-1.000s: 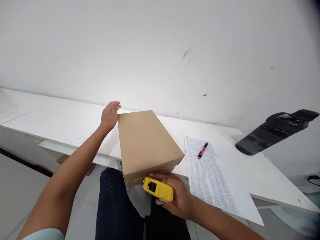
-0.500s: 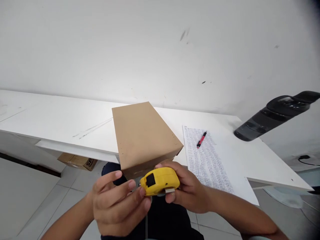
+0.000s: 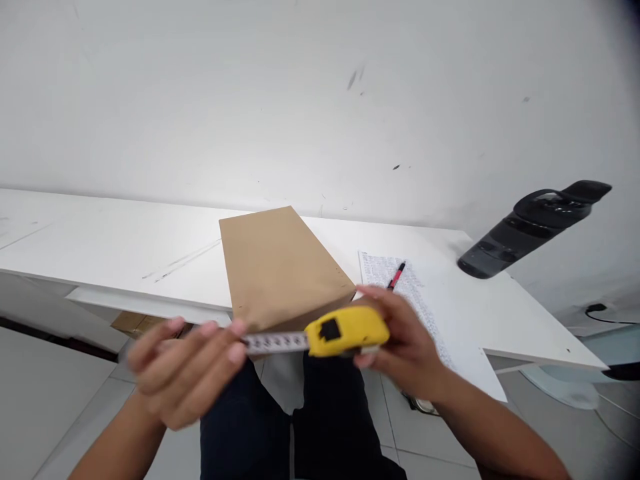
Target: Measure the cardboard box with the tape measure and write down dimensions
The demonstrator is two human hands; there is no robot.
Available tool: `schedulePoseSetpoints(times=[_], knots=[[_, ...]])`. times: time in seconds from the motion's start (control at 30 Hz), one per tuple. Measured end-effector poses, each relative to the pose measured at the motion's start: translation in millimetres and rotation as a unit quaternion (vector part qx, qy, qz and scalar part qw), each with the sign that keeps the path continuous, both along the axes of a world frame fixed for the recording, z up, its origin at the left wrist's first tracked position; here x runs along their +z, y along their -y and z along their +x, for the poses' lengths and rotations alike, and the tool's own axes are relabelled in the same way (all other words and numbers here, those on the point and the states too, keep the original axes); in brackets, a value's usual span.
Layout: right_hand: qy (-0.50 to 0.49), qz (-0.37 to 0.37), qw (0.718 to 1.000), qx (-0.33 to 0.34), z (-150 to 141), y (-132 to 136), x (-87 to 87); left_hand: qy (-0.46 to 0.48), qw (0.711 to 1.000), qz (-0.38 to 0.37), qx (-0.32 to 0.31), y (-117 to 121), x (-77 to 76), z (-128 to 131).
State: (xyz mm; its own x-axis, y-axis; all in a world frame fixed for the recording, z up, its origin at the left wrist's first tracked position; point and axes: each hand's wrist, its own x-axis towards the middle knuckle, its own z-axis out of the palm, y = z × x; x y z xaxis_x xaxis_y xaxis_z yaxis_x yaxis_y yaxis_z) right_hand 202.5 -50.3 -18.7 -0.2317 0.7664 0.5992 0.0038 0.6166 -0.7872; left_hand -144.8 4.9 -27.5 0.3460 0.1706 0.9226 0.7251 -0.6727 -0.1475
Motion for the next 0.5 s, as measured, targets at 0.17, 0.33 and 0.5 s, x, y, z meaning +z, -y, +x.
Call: schedulePoseSetpoints(times=[0.17,0.33,0.5], knots=[[-0.203,-0.039,0.960,-0.191,55,-63,-10.3,-0.050,0.957,0.268,0.102,-39,22.2,-34],[-0.174,-0.103,0.958,-0.203,74,-107,-33.8,-0.093,0.987,0.121,0.054,-41,-5.0,-18],[-0.146,-0.120,0.969,-0.159,55,-105,-38.0,-0.034,0.996,-0.029,-0.079,-28,-17.5,27]])
